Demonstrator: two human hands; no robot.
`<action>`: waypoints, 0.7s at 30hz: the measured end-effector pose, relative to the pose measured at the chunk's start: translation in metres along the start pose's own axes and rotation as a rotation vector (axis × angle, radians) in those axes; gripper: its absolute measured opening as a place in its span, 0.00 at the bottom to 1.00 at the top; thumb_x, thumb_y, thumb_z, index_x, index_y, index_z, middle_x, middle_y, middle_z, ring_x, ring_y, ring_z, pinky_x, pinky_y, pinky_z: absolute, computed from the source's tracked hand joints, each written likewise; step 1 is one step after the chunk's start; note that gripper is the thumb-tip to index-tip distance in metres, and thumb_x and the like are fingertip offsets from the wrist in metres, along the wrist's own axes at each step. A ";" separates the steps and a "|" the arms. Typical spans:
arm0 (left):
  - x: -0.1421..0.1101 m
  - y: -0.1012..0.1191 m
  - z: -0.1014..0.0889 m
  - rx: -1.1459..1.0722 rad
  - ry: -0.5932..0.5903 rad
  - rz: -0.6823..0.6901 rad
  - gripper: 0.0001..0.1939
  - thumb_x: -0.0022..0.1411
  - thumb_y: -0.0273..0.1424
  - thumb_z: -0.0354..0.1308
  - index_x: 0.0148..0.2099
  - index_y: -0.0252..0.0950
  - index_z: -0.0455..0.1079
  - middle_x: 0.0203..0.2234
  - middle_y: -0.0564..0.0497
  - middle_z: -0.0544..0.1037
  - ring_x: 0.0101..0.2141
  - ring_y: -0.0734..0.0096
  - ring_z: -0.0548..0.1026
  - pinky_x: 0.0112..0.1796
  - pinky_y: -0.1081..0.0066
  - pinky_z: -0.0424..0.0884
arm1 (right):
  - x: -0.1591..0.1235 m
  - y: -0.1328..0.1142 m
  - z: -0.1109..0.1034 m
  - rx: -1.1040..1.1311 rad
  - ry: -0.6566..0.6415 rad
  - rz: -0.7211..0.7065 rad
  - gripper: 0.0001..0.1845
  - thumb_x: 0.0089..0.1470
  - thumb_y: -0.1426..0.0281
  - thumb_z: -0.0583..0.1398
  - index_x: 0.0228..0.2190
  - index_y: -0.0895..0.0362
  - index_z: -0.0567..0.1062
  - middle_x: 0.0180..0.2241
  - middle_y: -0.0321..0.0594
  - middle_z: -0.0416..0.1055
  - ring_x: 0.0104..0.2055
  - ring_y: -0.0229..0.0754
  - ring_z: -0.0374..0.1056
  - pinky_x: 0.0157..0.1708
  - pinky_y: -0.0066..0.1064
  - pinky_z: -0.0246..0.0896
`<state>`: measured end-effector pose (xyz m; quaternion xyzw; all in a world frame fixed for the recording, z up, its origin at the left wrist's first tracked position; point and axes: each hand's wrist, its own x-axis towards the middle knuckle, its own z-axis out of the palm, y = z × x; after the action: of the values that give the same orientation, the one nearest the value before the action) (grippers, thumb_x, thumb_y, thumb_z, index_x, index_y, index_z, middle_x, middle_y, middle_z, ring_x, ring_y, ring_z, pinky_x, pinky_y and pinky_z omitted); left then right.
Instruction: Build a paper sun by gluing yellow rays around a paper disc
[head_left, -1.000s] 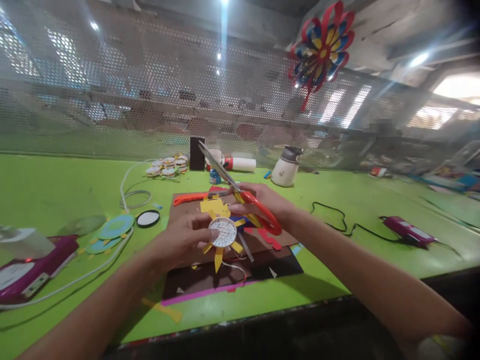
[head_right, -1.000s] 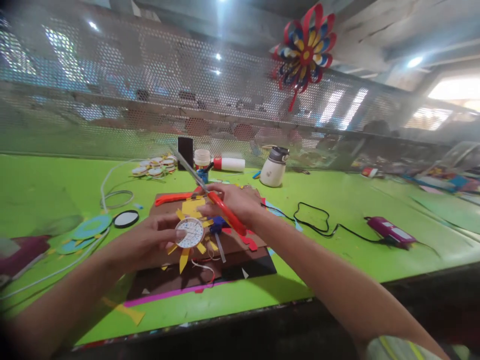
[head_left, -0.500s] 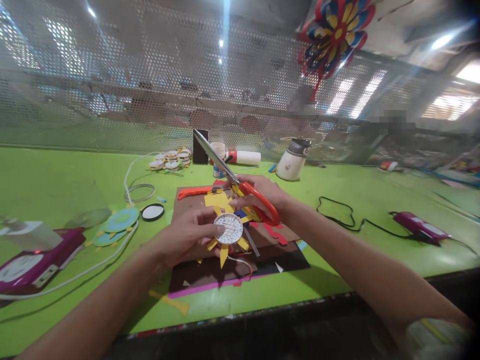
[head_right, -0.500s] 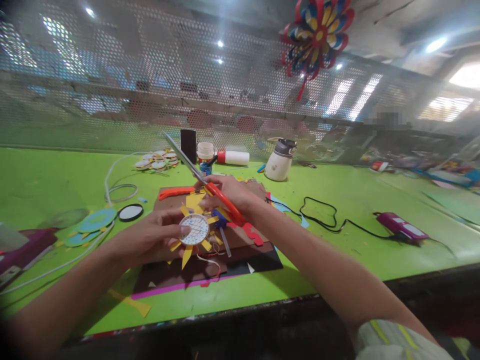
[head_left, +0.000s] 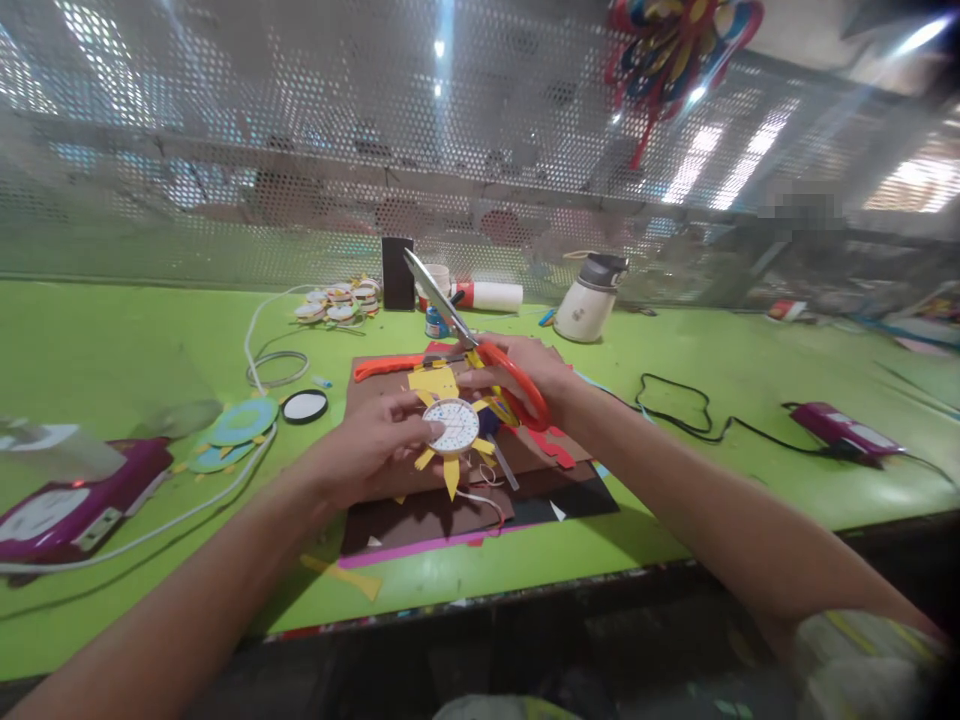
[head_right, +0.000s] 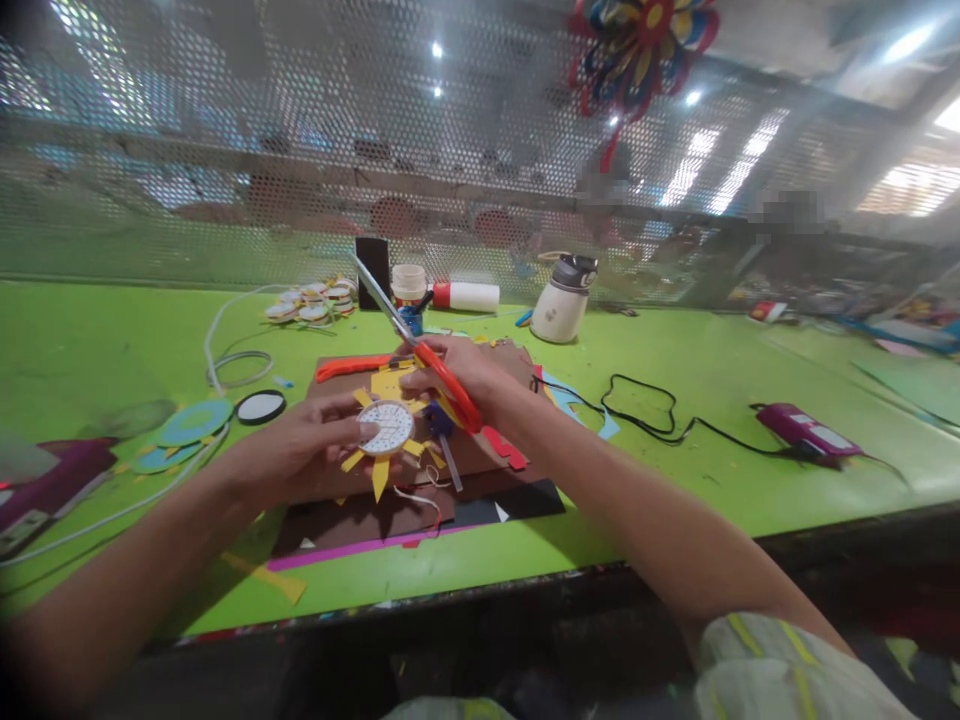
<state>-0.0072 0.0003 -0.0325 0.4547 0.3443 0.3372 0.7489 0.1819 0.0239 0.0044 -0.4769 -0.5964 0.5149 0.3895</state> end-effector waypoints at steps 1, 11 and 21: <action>0.001 0.000 -0.001 -0.002 0.032 0.033 0.11 0.51 0.23 0.63 0.39 0.32 0.73 0.34 0.44 0.79 0.32 0.66 0.78 0.31 0.70 0.76 | 0.000 0.002 -0.001 0.025 0.016 0.002 0.18 0.41 0.79 0.64 0.38 0.59 0.74 0.21 0.31 0.69 0.23 0.33 0.64 0.24 0.26 0.59; 0.006 0.020 -0.021 -0.219 0.460 0.390 0.04 0.51 0.18 0.59 0.32 0.28 0.71 0.33 0.44 0.78 0.29 0.71 0.76 0.29 0.68 0.79 | -0.065 0.009 0.002 -0.246 0.045 -0.025 0.20 0.58 0.52 0.53 0.31 0.57 0.67 0.23 0.36 0.68 0.24 0.36 0.64 0.23 0.27 0.60; -0.009 0.038 -0.024 -0.385 0.571 0.635 0.04 0.53 0.19 0.59 0.33 0.29 0.70 0.33 0.46 0.80 0.31 0.69 0.78 0.34 0.66 0.79 | -0.085 0.024 0.036 -0.685 -0.031 -0.183 0.22 0.60 0.52 0.48 0.36 0.57 0.69 0.30 0.41 0.70 0.32 0.42 0.67 0.30 0.30 0.58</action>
<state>-0.0391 0.0179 -0.0040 0.2795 0.3115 0.7192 0.5547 0.1722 -0.0670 -0.0227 -0.5165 -0.7806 0.2553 0.2424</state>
